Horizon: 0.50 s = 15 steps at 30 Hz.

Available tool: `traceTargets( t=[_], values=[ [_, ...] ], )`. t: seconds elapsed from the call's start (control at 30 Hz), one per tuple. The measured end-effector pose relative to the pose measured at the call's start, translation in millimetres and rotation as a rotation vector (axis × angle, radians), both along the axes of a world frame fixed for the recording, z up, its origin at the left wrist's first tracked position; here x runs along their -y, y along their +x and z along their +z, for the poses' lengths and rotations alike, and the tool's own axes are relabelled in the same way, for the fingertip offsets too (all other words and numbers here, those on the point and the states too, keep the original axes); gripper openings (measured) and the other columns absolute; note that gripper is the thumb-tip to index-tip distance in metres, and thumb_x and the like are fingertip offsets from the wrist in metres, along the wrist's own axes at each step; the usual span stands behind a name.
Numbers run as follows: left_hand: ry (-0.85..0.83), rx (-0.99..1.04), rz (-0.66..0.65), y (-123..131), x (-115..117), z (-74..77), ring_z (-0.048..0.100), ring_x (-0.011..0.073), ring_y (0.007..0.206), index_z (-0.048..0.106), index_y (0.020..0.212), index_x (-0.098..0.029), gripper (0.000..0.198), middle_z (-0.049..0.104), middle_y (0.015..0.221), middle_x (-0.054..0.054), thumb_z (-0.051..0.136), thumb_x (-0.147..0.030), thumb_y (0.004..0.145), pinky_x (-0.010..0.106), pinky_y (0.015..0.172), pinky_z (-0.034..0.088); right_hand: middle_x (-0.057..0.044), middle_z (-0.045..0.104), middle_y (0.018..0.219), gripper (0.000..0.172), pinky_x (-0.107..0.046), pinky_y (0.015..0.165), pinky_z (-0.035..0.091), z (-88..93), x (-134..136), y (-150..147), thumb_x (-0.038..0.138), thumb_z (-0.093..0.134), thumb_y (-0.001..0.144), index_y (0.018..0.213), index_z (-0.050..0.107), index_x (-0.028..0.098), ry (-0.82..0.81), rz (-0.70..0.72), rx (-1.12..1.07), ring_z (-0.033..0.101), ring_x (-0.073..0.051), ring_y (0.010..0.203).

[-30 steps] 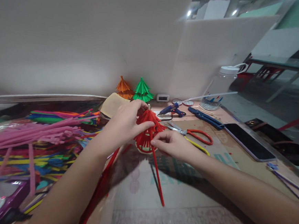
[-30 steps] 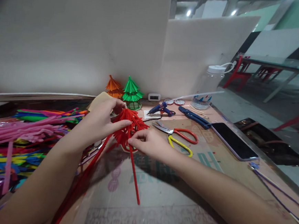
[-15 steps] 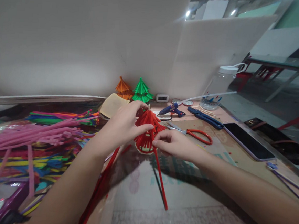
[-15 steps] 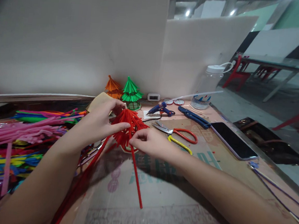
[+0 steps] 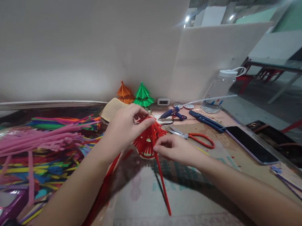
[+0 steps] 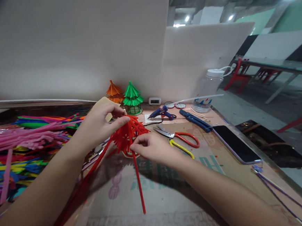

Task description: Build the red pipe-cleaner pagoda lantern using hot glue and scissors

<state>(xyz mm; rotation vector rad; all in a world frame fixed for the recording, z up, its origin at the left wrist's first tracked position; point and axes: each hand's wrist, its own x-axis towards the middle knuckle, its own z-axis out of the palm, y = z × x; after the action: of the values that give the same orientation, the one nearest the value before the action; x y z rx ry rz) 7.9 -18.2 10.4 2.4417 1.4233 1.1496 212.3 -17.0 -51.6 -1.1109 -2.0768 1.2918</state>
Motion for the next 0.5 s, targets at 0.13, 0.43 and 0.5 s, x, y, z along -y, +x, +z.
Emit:
traceTargets(
  t=[0.13,0.43,0.5],
  values=[
    [0.158,-0.019,0.079,3,-2,-1.3,0.059,0.0187,0.079,0.059,0.074,-0.02,0.022,0.065,0.077,0.001,0.061,-0.033,0.092,0.032,0.075,0.043,0.003,0.057,0.059,0.023,-0.023,0.049,0.034,-1.1,1,0,0.037,0.059,0.088,0.08,0.069,0.018,0.036,0.003,0.029,0.049,-0.01,0.052],
    [0.122,0.015,0.044,-1,-8,-3.3,0.062,0.0177,0.082,0.064,0.083,-0.019,0.015,0.069,0.083,0.002,0.061,-0.03,0.092,0.029,0.076,0.045,-0.001,0.062,0.071,0.035,-0.025,0.058,0.036,39.2,-6,27,0.045,0.054,0.094,0.075,0.064,0.018,0.262,0.081,0.235,0.055,-0.014,0.065],
    [0.09,0.041,0.033,-2,-9,-3.3,0.063,0.0177,0.083,0.067,0.088,-0.019,0.015,0.071,0.086,0.002,0.061,-0.032,0.093,0.029,0.078,0.047,-0.004,0.067,0.08,0.032,-0.027,0.065,0.04,43.6,-14,49,0.044,0.053,0.095,0.083,0.067,0.019,0.386,0.049,0.338,0.059,-0.017,0.074]
  ],
)
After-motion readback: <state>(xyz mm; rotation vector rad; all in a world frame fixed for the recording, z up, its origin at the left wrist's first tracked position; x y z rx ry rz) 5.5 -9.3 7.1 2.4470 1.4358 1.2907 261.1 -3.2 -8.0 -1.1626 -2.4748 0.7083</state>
